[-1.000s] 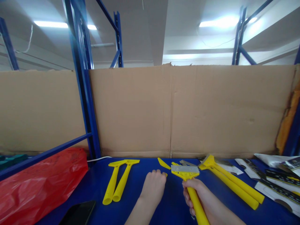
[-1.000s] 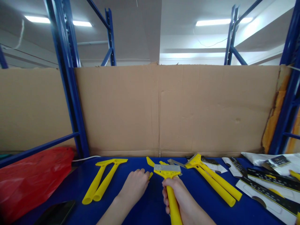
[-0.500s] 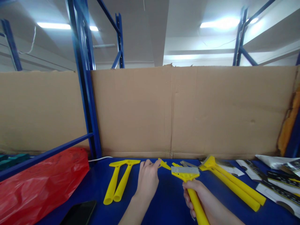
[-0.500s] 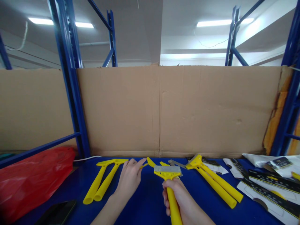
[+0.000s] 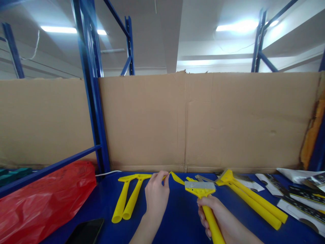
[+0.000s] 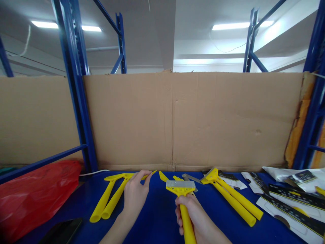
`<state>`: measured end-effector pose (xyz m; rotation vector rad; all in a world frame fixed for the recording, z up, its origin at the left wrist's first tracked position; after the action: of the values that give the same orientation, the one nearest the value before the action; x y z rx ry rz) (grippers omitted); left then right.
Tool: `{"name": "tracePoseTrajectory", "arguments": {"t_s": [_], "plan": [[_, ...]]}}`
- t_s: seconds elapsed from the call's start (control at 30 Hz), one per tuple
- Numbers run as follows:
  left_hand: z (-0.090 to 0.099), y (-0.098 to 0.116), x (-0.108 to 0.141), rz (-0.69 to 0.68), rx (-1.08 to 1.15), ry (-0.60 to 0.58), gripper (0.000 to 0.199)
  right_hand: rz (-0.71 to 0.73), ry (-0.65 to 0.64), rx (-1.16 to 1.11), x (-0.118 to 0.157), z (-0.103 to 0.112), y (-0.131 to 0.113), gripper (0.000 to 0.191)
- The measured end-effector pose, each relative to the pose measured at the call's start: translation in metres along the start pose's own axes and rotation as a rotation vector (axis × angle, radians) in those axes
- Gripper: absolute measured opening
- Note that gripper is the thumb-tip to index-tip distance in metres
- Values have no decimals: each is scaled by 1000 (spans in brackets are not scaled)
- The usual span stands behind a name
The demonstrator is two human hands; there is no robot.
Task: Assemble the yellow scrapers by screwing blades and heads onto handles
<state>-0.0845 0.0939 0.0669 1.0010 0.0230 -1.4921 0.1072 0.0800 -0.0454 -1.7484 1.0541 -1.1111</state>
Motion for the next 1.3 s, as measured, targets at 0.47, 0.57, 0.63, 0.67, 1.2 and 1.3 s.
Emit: {"name": "tracePoseTrajectory", "arguments": {"t_s": [0.47,0.57,0.63,0.67,1.2,1.3], "plan": [[4,-45,2,401,555,127,19,-26,32,1,3,-2,1,9],[-17,-49,6,513,974,108,13,-23,24,3,0,-4,0,10],[-29,-49,11,620,1160,81,14,-15,8,16,-2,-5,0,10],[-33,-48,14,663,1211,60,18,-9,2,18,-2,-6,-1,10],[-61,3,24,562,1279,-315,47,-32,23,20,2,-3,4,10],[-67,7,28,566,1288,-349,49,-18,17,18,2,-4,3,11]]}}
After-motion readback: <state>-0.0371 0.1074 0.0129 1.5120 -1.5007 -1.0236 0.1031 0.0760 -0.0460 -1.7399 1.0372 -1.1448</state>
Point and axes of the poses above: each hand's wrist, its own x-axis away from the middle knuckle, its own z-axis out of the back of the hand, y = z × x, the point moved 10 cm from there along -x, towards the middle knuckle, and after that the axes turned 7 degrees about -y, right-handed, at the moved point
